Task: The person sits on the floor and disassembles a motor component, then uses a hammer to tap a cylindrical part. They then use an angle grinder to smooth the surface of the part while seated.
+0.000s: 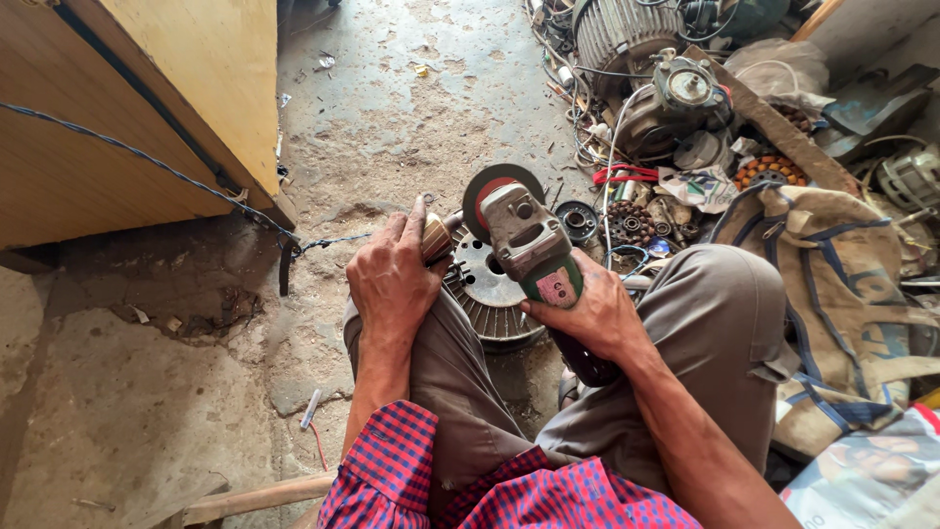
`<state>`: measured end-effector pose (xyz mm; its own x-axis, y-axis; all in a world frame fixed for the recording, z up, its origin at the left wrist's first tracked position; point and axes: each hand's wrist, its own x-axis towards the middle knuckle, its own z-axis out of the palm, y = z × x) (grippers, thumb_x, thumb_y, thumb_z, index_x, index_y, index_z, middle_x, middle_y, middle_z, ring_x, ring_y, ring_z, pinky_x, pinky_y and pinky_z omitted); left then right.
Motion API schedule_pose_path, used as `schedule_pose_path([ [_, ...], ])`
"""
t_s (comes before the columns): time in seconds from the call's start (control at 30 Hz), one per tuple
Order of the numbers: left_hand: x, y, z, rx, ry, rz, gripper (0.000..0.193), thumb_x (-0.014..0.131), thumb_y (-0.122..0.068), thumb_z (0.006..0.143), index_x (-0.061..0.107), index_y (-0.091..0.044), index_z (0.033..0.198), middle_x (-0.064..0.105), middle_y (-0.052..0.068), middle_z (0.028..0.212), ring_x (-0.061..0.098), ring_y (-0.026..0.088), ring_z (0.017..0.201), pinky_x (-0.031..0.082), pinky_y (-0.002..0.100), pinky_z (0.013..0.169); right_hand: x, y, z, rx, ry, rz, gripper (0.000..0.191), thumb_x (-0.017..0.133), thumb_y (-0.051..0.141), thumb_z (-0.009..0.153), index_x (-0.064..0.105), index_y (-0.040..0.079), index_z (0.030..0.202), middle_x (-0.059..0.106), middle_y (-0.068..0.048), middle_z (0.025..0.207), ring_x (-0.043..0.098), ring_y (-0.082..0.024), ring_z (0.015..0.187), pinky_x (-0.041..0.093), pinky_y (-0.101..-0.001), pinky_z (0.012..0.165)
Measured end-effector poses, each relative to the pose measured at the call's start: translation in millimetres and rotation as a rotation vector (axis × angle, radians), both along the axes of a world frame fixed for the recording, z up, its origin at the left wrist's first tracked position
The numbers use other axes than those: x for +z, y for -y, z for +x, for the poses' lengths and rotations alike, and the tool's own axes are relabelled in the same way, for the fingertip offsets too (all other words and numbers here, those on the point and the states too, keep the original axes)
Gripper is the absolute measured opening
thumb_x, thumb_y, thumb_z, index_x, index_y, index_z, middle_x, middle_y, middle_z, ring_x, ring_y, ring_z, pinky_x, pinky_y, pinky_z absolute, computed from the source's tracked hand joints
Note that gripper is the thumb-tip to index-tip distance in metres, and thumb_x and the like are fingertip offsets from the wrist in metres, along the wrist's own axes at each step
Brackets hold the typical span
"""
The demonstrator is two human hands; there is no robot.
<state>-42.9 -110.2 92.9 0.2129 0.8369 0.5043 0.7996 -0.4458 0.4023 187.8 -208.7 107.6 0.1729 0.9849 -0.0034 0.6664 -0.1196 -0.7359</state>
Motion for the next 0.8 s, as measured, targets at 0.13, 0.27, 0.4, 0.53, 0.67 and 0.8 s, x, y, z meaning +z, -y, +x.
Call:
schedule_pose_path([
  [0.13,1.3,0.7,-0.8,-0.003,-0.03,0.021,0.079,0.092,-0.037,0.065,0.067,-0.01,0.135,0.074,0.012,0.112,0.073,0.03,0.085,0.058,0.044,0.073,-0.3,-0.9,0.3,0.007,-0.013,0.004,0.064,0.088,0.042,0.067,0.067,0.007,0.117,0.077,-0.009,0.102,0.074,-0.019,0.09,0.058,-0.0361,0.085],
  [0.27,3.9,1.4,-1.8,-0.019,-0.03,0.03,0.077,0.087,-0.042,0.071,0.065,-0.007,0.135,0.073,0.015,0.111,0.072,0.032,0.084,0.058,0.044,0.072,-0.2,-0.4,0.9,0.003,-0.036,0.006,0.063,0.087,0.042,0.068,0.067,0.008,0.117,0.078,-0.009,0.101,0.075,-0.018,0.091,0.059,-0.0357,0.085],
  [0.4,5.6,1.1,-1.5,-0.021,-0.039,0.002,0.08,0.085,-0.042,0.071,0.062,-0.007,0.139,0.073,0.015,0.11,0.072,0.033,0.081,0.058,0.045,0.07,0.1,-0.6,0.4,0.009,-0.002,0.006,0.064,0.089,0.041,0.067,0.067,0.007,0.117,0.077,-0.01,0.102,0.074,-0.019,0.091,0.058,-0.0362,0.084],
  [0.53,4.6,1.7,-2.3,-0.03,-0.014,0.035,0.084,0.086,-0.041,0.072,0.059,-0.009,0.145,0.073,0.015,0.11,0.072,0.032,0.083,0.059,0.045,0.072,0.6,-2.3,1.2,-0.012,-0.018,-0.012,0.063,0.088,0.041,0.067,0.067,0.007,0.116,0.077,-0.009,0.101,0.074,-0.019,0.091,0.058,-0.0359,0.085],
  [0.67,4.4,2.1,-2.0,-0.044,0.005,0.031,0.087,0.089,-0.036,0.071,0.056,-0.01,0.147,0.073,0.013,0.109,0.073,0.031,0.084,0.059,0.044,0.074,1.4,-1.3,2.0,-0.015,0.006,-0.031,0.062,0.088,0.042,0.067,0.067,0.007,0.114,0.077,-0.009,0.101,0.074,-0.019,0.091,0.058,-0.0362,0.085],
  [0.8,6.2,3.3,-1.1,-0.054,0.015,0.035,0.09,0.091,-0.032,0.069,0.054,-0.011,0.149,0.073,0.012,0.109,0.073,0.031,0.085,0.059,0.045,0.074,2.4,-0.9,2.2,0.009,-0.002,-0.008,0.062,0.087,0.042,0.068,0.067,0.007,0.115,0.077,-0.01,0.101,0.074,-0.019,0.091,0.058,-0.0362,0.085],
])
